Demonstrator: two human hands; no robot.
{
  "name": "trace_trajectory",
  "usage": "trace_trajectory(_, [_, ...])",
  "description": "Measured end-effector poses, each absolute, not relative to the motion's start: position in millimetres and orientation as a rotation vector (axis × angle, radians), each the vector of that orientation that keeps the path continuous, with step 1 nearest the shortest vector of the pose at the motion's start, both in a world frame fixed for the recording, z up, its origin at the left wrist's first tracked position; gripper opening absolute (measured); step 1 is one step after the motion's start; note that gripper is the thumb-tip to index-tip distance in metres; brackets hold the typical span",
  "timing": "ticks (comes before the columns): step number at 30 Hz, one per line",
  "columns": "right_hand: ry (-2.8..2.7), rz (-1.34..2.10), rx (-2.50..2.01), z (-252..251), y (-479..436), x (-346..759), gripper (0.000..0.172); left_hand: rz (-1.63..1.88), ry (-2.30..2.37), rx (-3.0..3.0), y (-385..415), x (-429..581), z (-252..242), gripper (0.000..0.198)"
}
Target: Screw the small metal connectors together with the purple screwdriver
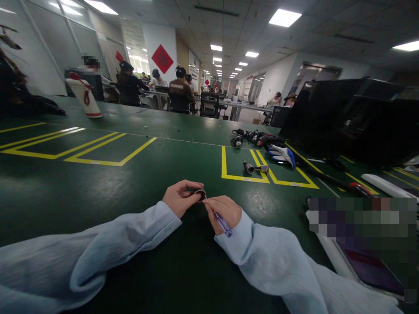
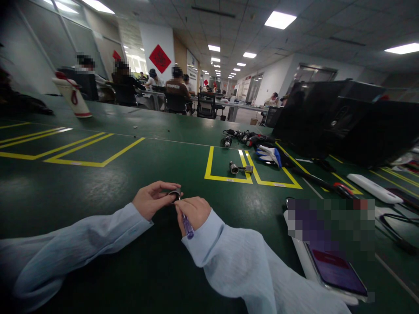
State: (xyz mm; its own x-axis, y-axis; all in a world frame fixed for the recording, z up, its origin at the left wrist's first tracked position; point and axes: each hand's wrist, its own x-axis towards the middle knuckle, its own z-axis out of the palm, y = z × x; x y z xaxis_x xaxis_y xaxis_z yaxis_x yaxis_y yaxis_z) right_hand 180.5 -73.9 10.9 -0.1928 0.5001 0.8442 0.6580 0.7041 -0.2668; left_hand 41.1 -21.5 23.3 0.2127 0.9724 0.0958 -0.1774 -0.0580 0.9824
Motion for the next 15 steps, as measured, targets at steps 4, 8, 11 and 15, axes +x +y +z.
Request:
trace_trajectory(4, [-1.734,-0.017,-0.924,14.6,-75.1,181.7,0.017,1.083,0.857,1.211,-23.8,39.8,28.4,0.031])
trace_trajectory(8, [-1.635,0.162,-0.929,16.7,-75.1,182.7,0.017,1.068,0.858,1.226,-24.0,38.7,28.5,0.030])
trace_trajectory(11, [-1.611,0.286,-0.955,15.0,-73.5,182.3,0.016,1.064,0.856,1.238,-23.0,38.0,26.2,0.031])
trace_trajectory(15, [-1.609,0.357,-0.973,12.5,-71.2,182.3,0.016,1.068,0.813,1.242,-22.1,38.1,23.9,0.032])
